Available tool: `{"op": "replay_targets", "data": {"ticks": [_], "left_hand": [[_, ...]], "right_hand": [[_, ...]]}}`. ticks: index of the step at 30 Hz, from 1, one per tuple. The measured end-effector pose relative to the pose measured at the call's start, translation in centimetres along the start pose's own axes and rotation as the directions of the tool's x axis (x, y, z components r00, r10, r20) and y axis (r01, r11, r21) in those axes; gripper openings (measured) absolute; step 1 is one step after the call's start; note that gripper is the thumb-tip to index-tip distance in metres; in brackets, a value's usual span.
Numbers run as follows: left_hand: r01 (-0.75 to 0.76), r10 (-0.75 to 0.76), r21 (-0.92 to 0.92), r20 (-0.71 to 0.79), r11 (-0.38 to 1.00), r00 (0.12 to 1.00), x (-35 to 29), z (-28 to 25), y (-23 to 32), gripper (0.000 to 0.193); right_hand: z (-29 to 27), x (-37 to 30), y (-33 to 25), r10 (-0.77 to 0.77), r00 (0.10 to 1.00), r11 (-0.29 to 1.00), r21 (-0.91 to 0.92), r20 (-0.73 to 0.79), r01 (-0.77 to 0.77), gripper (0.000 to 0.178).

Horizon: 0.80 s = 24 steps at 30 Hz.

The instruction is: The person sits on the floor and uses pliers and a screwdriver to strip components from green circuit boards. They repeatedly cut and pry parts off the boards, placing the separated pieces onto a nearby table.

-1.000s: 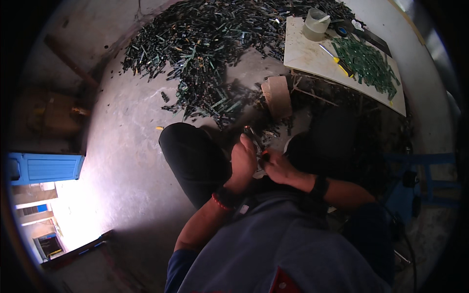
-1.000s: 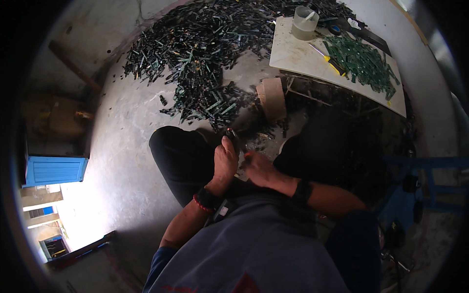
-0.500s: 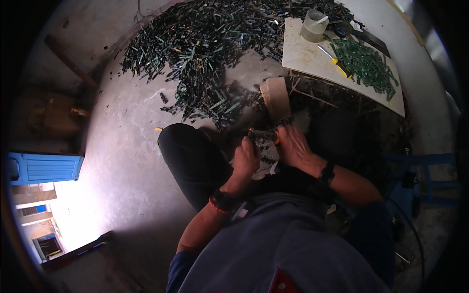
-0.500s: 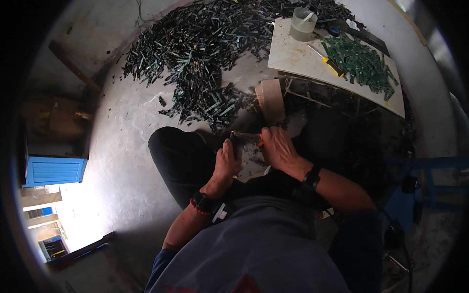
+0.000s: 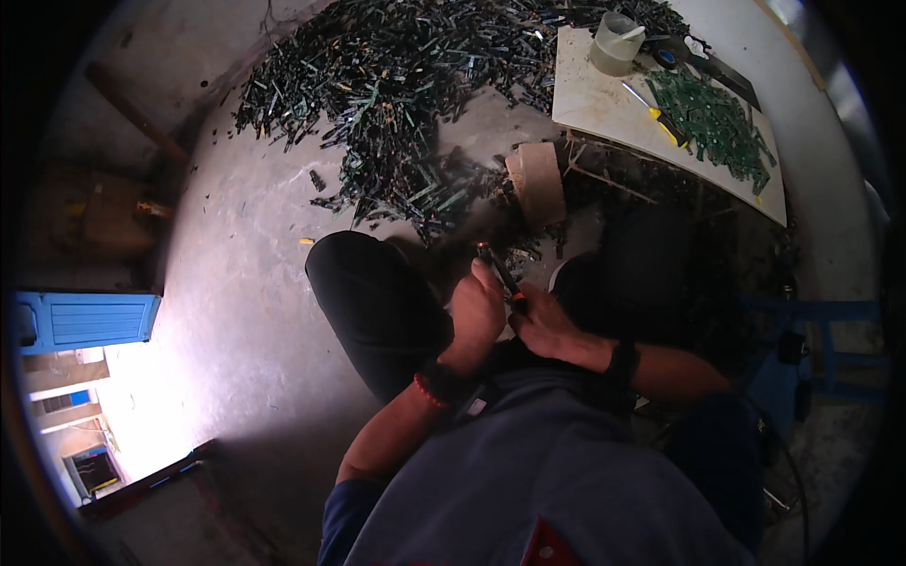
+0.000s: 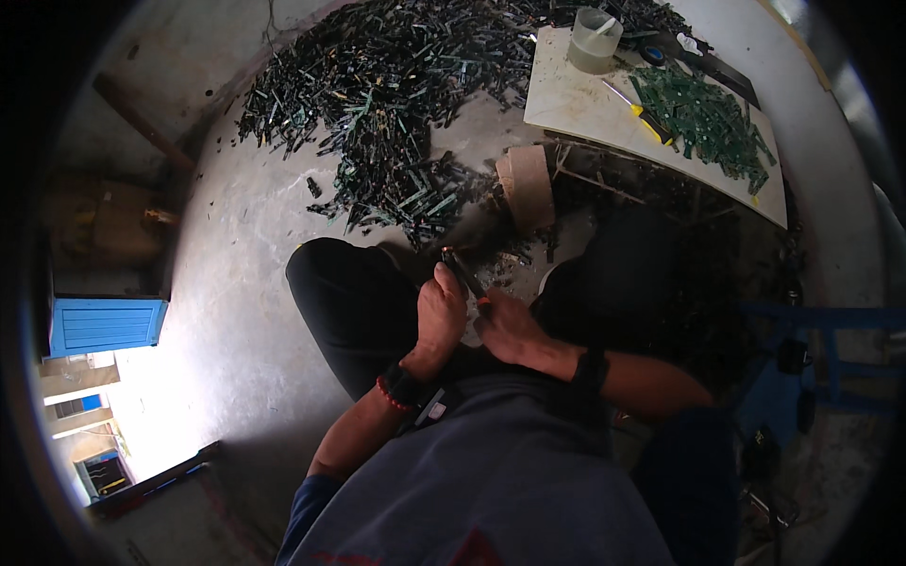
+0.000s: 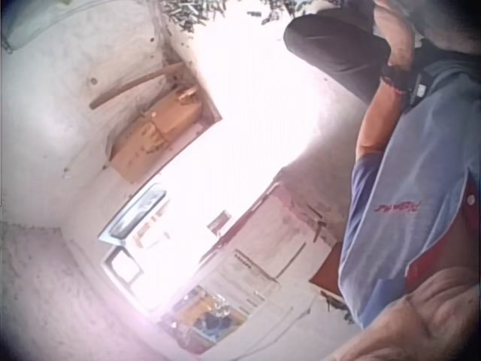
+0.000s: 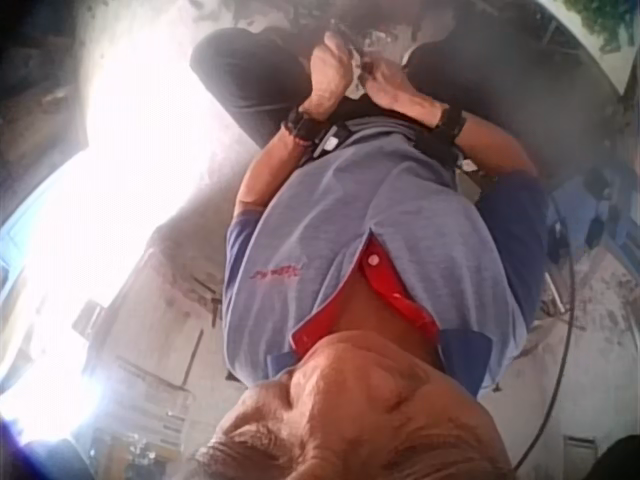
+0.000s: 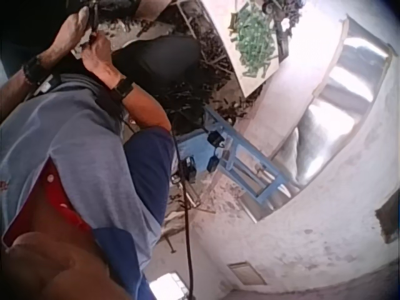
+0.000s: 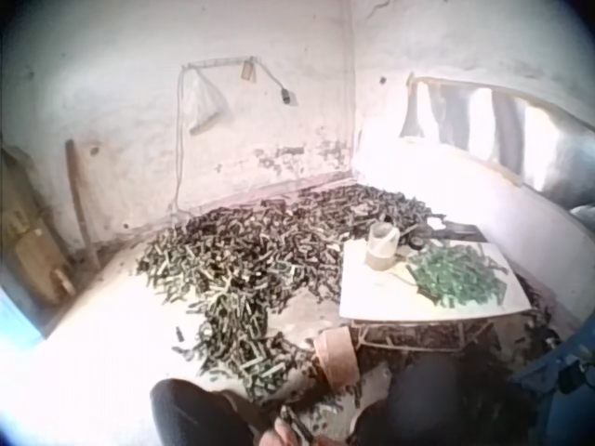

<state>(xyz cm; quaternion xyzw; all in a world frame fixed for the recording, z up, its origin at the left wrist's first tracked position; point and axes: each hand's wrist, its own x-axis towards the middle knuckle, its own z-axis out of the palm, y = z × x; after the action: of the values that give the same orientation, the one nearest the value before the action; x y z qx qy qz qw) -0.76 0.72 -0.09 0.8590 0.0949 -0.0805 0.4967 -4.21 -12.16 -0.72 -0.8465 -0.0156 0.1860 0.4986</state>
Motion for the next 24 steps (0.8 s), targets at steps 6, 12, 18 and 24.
{"op": "replay_targets", "data": {"ticks": [6,12,18,24], "left_hand": [[-0.186,0.199,0.204,-0.042,0.961,0.979,1.2,-0.5,0.3,0.051],[-0.204,0.208,0.106,-0.029,0.973,0.978,1.3,-1.3,1.7,0.049],[-0.142,0.143,-0.17,-0.006,0.975,0.99,1.4,-0.7,1.6,0.042],[-0.315,0.314,0.011,0.012,0.949,0.949,1.8,0.0,-0.4,0.048]], "right_hand": [[-1.7,-0.2,-2.7,0.159,0.853,0.578,0.653,0.497,-0.488,0.011],[-5.1,-0.3,-4.6,0.103,0.801,0.51,0.661,0.59,-0.551,0.011],[-4.7,2.1,-0.6,-0.271,0.96,0.923,-0.304,-0.072,0.238,0.015],[-8.4,5.7,2.3,-0.594,0.804,0.612,-0.662,-0.024,0.432,0.026]]}}
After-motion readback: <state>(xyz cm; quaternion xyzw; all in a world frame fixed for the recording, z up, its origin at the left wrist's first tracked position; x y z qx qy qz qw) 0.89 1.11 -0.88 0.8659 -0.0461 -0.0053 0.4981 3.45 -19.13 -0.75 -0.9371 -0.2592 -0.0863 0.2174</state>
